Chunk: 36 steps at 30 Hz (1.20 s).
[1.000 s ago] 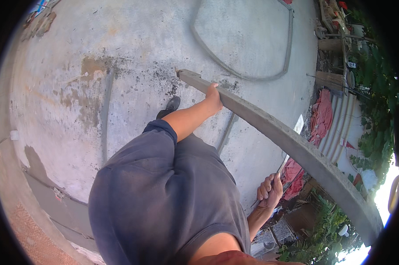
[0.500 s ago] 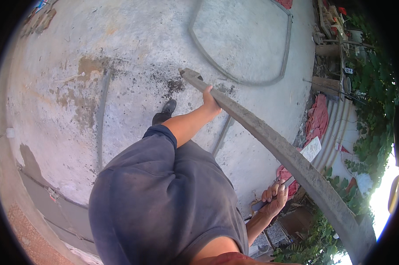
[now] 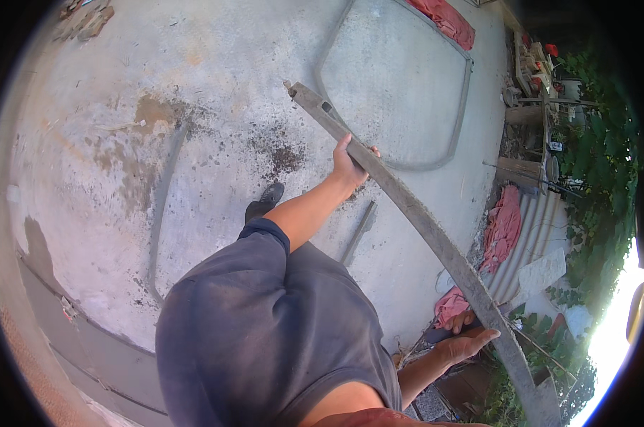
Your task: The person assembles a metal frame on a concrete floor, using a hammer to secure joints and a chisel to adjust connections. They position the frame, strike joints, and reposition components to complete the assembly.
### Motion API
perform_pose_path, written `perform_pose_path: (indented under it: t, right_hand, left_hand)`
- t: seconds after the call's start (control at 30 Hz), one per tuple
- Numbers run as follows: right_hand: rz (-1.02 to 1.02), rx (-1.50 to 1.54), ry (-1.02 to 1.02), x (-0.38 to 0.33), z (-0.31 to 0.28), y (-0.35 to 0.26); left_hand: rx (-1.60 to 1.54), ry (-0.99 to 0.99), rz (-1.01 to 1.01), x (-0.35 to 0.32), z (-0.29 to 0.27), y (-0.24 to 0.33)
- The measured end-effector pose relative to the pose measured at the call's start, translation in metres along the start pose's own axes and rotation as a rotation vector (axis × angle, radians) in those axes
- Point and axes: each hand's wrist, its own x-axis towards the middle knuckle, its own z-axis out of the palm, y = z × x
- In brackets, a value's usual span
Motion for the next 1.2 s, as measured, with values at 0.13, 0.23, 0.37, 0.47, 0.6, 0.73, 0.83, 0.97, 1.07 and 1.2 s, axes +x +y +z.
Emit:
perform_pose_path:
  t: [0.13,0.23,0.37,0.47,0.6,0.73,0.83,0.97,1.07,1.2]
  right_hand:
    - [-0.015,0.138,-0.031,0.017,-0.025,0.026]
    - [-0.042,0.229,-0.067,0.023,-0.028,0.034]
    - [-0.113,0.308,-0.127,0.032,-0.062,0.081]
    - [-0.181,0.33,-0.112,0.027,-0.103,0.103]
    - [-0.1,0.495,-0.095,0.015,-0.086,0.105]
    - [-0.019,0.518,-0.095,0.005,-0.068,0.125]
    - [0.007,0.551,-0.072,-0.005,-0.077,0.136]
    - [0.043,0.533,-0.054,-0.014,-0.087,0.14]
    - [0.02,0.507,-0.057,-0.028,-0.102,0.141]
    - [0.085,0.534,-0.035,-0.035,-0.114,0.145]
  left_hand:
    - [-0.005,-0.23,-0.002,-0.02,0.054,0.017]
    - [0.002,-0.311,0.03,-0.035,0.104,0.026]
    - [0.072,-0.402,0.151,-0.054,0.148,0.033]
    - [0.104,-0.447,0.173,-0.102,0.167,0.02]
    - [0.195,-0.37,0.191,-0.12,0.189,0.009]
    - [0.28,-0.365,0.239,-0.113,0.201,0.019]
    - [0.302,-0.398,0.238,-0.115,0.193,0.016]
    - [0.31,-0.283,0.221,-0.119,0.18,0.015]
    - [0.289,-0.27,0.157,-0.131,0.158,0.011]
    - [0.277,-0.174,0.148,-0.118,0.135,0.011]
